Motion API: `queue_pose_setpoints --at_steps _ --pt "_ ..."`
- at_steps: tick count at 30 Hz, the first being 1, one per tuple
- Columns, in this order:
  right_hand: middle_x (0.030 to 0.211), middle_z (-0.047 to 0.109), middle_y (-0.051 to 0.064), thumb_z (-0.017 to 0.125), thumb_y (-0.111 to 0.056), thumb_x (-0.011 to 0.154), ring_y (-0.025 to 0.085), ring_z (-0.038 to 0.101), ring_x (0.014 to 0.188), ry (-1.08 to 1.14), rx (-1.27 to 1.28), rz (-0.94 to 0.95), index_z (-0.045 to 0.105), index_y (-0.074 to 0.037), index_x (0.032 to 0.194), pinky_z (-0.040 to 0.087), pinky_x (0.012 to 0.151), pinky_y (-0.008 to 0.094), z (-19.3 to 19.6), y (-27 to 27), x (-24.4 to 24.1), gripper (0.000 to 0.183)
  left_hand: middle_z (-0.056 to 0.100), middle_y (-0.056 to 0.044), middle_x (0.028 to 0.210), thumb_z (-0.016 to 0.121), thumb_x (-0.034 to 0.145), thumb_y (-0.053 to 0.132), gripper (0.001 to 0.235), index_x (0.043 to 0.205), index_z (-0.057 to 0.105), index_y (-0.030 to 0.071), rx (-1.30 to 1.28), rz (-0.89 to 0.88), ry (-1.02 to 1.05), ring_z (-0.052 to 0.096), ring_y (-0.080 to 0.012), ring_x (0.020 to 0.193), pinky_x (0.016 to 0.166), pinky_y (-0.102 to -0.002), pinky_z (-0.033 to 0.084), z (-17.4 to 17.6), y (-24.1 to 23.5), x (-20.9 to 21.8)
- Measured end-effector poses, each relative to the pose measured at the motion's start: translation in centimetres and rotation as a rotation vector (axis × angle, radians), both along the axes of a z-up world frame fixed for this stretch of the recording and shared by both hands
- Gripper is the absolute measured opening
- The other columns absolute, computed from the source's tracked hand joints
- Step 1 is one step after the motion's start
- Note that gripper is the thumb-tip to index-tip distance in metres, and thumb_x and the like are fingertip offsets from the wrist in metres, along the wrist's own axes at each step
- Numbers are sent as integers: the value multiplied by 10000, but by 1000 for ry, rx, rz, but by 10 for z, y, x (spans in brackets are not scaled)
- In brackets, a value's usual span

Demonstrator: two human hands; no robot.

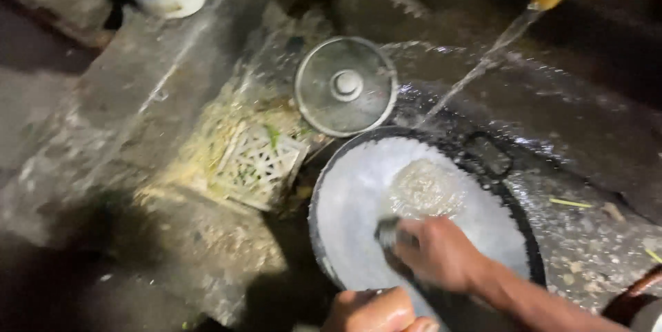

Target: The person scrubs a dirty frying pan with a metal spoon, then turns on a tap and rinses the pan with running water while scrubbing with a sponge. The person continues to rinse and scrub the pan under the tap until the end of the clip.

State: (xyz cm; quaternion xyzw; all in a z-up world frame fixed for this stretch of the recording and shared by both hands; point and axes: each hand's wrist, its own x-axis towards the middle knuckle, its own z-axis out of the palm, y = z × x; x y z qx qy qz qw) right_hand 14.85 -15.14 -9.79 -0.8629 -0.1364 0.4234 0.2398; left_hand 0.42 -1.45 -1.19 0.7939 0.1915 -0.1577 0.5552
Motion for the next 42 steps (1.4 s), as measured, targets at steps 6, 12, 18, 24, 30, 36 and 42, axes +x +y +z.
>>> queue_pose_setpoints --at_steps 6,12,18,24,30,36,42 --pt "953 630 -35 588 -266 845 149 627 800 -135 -71 25 589 -293 1030 514 733 325 18 6 -9 187 337 42 502 805 850 373 603 555 329 147 -14 10 1 374 -51 519 506 -310 323 12 8 1" --pt "810 610 38 560 -360 826 231 552 776 -244 -102 128 627 -189 818 456 692 393 -21 -9 9 184 345 26 467 746 855 287 537 574 308 153 -31 34 -320 336 -70 483 457 -334 319 1 -3 5" --pt "715 703 -93 596 -161 837 41 572 616 23 74 -2 790 -267 945 484 575 226 39 6 -18 246 386 27 481 765 839 298 504 554 375 155 3 79 -164 386 -65 480 461 -331 328 18 5 1" --pt "700 705 -15 566 -289 851 108 613 631 -118 -197 87 680 -195 771 490 607 289 7 -9 21 168 282 5 483 725 876 225 519 587 302 139 -89 30 -332 289 -103 501 471 -352 281 11 1 5" --pt "660 595 -93 669 -139 753 33 488 640 -18 192 68 745 -188 875 464 576 243 -1 -14 -27 151 362 22 461 723 871 199 451 587 377 149 20 30 -400 373 -111 465 479 -335 365 3 7 -4" --pt "977 805 -21 580 -280 805 112 713 881 -139 -51 6 764 -193 940 536 815 278 -3 3 4 243 290 11 486 696 900 245 513 607 287 148 -43 -10 -402 290 -101 490 449 -346 286 10 12 1" --pt "895 812 -119 709 -365 832 35 741 793 140 -240 172 761 -324 1054 562 745 208 33 -47 -3 232 303 34 482 735 832 62 508 574 301 126 -159 92 -334 310 -65 492 461 -310 255 16 8 4"
